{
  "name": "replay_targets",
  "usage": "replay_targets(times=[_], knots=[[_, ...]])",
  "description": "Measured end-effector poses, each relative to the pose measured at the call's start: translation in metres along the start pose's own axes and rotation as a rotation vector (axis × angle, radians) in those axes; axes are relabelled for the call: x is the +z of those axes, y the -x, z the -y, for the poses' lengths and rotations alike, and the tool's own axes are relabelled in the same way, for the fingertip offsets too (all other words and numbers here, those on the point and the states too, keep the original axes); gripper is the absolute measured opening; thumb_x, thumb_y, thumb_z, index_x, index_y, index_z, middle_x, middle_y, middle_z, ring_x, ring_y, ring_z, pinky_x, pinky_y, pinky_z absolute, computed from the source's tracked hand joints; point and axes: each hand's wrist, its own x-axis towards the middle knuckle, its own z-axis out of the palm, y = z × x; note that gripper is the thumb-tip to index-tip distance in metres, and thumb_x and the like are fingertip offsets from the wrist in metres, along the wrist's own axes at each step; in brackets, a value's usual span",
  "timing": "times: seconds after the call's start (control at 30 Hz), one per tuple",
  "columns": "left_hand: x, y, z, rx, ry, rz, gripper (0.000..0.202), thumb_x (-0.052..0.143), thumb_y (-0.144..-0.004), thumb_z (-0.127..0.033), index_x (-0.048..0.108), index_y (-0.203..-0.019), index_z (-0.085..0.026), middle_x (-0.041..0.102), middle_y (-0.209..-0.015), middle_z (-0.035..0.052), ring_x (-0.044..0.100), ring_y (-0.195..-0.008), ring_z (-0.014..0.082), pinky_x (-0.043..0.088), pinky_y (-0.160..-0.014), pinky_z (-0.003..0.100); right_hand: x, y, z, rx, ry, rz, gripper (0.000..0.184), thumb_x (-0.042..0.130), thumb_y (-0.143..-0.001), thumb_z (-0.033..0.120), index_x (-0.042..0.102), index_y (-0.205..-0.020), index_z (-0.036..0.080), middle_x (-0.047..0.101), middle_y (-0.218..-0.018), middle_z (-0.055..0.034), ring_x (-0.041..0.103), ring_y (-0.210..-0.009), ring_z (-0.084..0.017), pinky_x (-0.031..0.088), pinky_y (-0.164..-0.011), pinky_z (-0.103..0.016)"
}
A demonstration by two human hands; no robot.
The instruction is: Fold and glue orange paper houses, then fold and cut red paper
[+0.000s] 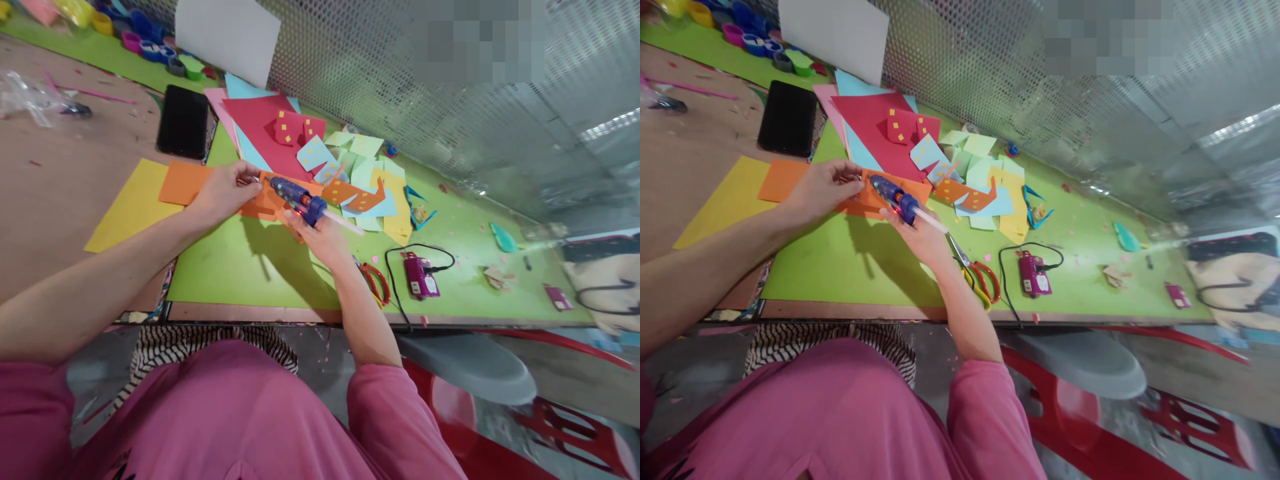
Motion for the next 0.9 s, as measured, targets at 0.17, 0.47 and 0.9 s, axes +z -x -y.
replay_targets(times=[0.17,0.47,0.9], knots=[[-0.0002,0.0009,-0.0010,-0.005,-0.008,0.007,0.023,0.067,-0.085,-0.022,0.075,-0.106,-0.018,0.073,-0.094,0.0050,0.066,-0.085,0.0187,0.054,-0.083,0.033,-0.0001,-0.0013,-0.0018,0.017,0.003,0.021,0.056,0.057,-0.088,0.080,0.055,-0.079,0.025,0.058,-0.075,-0.0004,0.051,-0.078,-0.018,0.041,-0.071,-0.032],[0.0014,0.0048,-0.0054,0.015,-0.067,-0.012,0.023,0.067,-0.083,-0.020,0.075,-0.104,-0.017,0.073,-0.088,0.0033,0.064,-0.079,0.0173,0.052,-0.079,0.032,-0.0011,-0.0006,0.0000,0.043,0.035,0.026,0.062,0.053,-0.085,0.087,0.050,-0.075,0.026,0.052,-0.068,0.0010,0.047,-0.074,-0.018,0.038,-0.069,-0.033],[0.0008,0.0005,0.0032,0.024,-0.024,0.006,0.023,0.068,-0.084,-0.024,0.072,-0.105,-0.019,0.072,-0.090,0.0027,0.065,-0.082,0.0170,0.053,-0.081,0.032,-0.0016,-0.0008,-0.0005,0.035,-0.014,0.024,0.060,0.060,-0.085,0.083,0.049,-0.072,0.025,0.051,-0.065,0.0025,0.046,-0.070,-0.016,0.037,-0.068,-0.032]])
